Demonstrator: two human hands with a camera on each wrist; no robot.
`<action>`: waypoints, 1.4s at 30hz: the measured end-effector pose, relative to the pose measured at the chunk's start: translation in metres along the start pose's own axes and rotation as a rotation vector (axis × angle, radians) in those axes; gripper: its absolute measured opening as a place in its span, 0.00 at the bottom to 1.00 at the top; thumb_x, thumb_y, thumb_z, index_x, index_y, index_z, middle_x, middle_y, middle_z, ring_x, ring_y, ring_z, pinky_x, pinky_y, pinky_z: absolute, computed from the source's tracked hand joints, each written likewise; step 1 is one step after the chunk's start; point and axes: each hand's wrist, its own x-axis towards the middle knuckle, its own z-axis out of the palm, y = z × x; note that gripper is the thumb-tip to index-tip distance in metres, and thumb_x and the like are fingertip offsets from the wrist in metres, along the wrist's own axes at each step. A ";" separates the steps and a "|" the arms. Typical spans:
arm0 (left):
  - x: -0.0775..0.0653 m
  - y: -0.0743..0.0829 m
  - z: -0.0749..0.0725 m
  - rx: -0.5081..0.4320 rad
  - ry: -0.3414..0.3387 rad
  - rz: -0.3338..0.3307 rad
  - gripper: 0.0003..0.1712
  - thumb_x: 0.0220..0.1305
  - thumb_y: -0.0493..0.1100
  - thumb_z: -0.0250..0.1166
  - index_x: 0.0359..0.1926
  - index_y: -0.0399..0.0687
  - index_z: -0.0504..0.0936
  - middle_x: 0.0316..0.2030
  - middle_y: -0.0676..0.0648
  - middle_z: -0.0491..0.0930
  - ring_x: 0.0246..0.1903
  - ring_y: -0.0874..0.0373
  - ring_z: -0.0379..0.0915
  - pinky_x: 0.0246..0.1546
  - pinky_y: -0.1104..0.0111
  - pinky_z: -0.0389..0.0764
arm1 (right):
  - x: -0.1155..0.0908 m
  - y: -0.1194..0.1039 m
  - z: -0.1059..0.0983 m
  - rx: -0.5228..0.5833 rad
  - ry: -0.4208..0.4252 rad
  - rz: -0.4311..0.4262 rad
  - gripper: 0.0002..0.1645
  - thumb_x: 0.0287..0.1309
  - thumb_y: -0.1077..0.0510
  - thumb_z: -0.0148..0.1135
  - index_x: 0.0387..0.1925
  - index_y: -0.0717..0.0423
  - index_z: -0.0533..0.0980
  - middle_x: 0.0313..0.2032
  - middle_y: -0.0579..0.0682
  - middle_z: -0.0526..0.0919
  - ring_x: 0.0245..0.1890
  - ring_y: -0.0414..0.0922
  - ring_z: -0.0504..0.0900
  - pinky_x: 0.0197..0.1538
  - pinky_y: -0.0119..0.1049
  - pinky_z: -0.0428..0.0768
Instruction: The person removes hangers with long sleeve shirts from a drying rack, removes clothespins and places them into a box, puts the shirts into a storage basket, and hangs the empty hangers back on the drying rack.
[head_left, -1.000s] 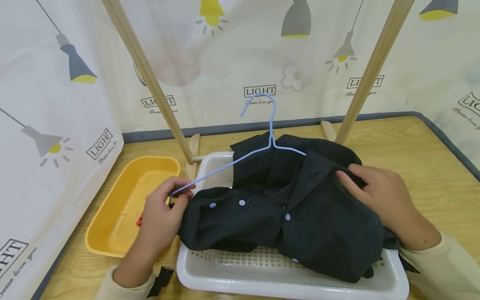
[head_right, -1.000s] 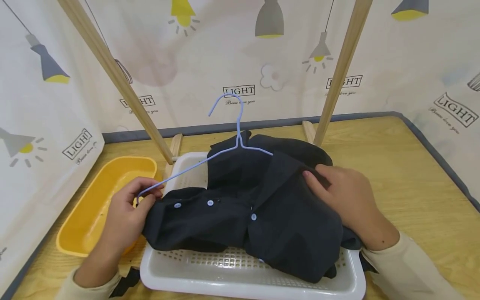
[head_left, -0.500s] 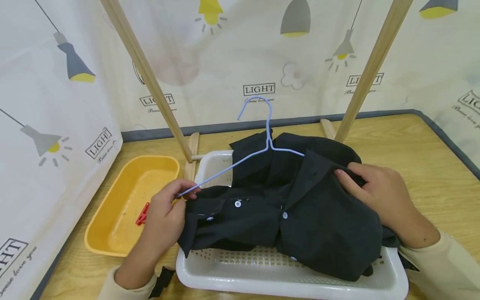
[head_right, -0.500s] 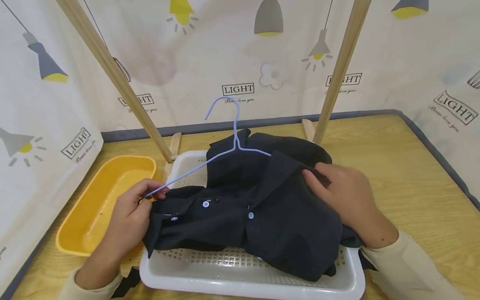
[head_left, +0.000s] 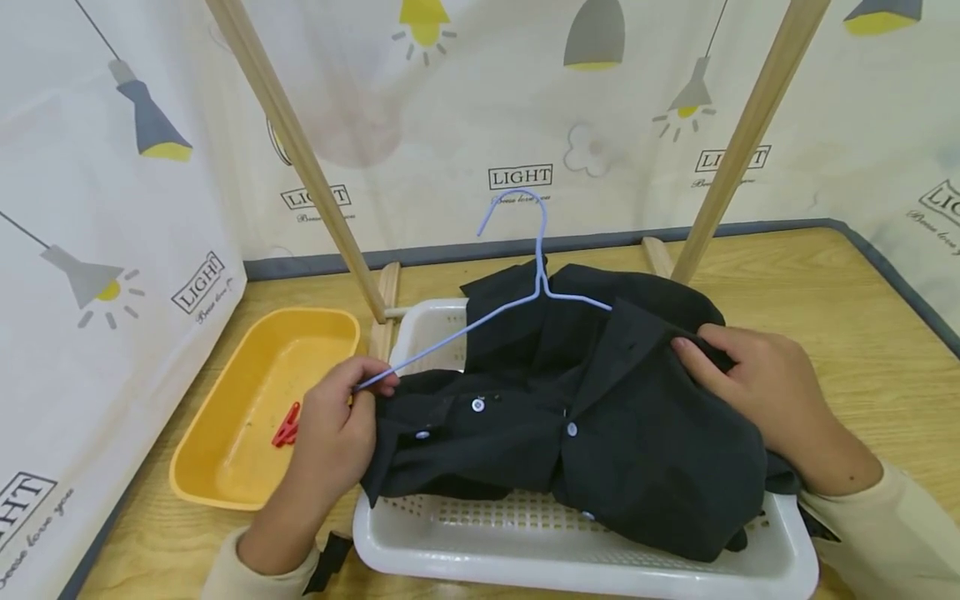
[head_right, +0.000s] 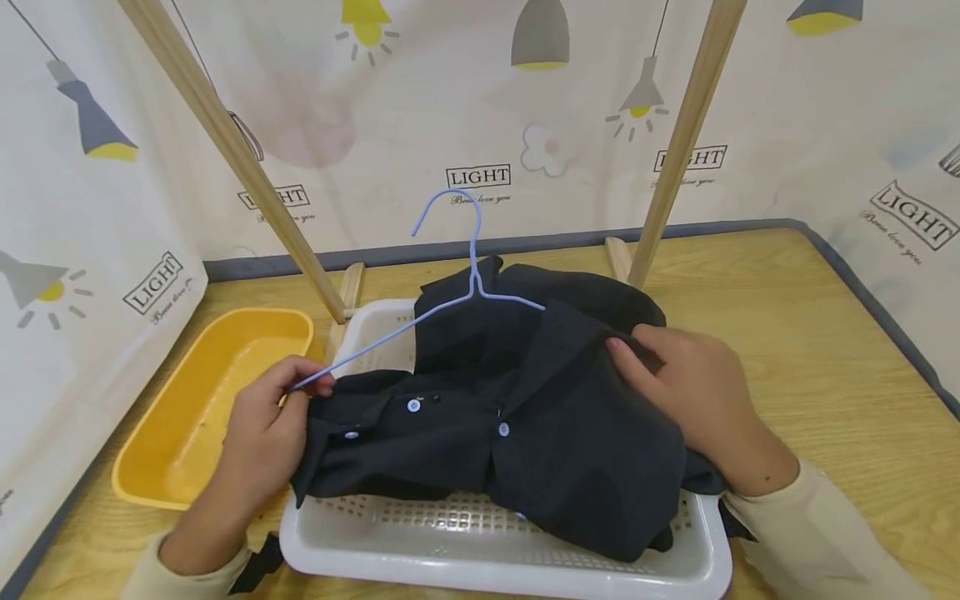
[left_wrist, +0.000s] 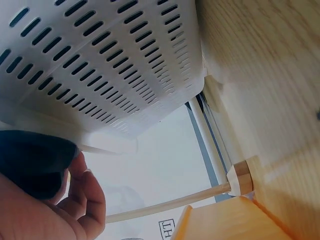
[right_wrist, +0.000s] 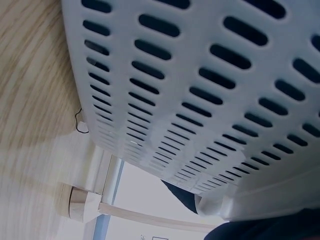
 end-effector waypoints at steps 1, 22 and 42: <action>0.000 0.000 0.000 -0.002 0.013 -0.006 0.17 0.62 0.25 0.48 0.34 0.42 0.83 0.29 0.49 0.83 0.33 0.60 0.78 0.41 0.80 0.75 | 0.000 0.000 0.000 -0.001 0.000 -0.002 0.25 0.65 0.51 0.62 0.15 0.45 0.63 0.13 0.37 0.56 0.14 0.33 0.57 0.23 0.31 0.57; 0.002 0.004 -0.005 -0.114 0.174 -0.025 0.16 0.70 0.29 0.47 0.30 0.40 0.79 0.26 0.48 0.82 0.30 0.65 0.76 0.37 0.79 0.75 | 0.000 0.002 0.000 0.015 0.017 -0.006 0.24 0.65 0.52 0.61 0.15 0.45 0.63 0.12 0.37 0.56 0.14 0.32 0.56 0.22 0.30 0.56; 0.005 0.005 -0.007 -0.182 0.212 -0.099 0.16 0.67 0.27 0.46 0.27 0.37 0.78 0.24 0.58 0.82 0.31 0.67 0.80 0.38 0.76 0.76 | 0.001 0.000 -0.001 0.002 0.009 -0.016 0.24 0.63 0.52 0.62 0.14 0.45 0.63 0.13 0.37 0.56 0.15 0.33 0.57 0.22 0.31 0.57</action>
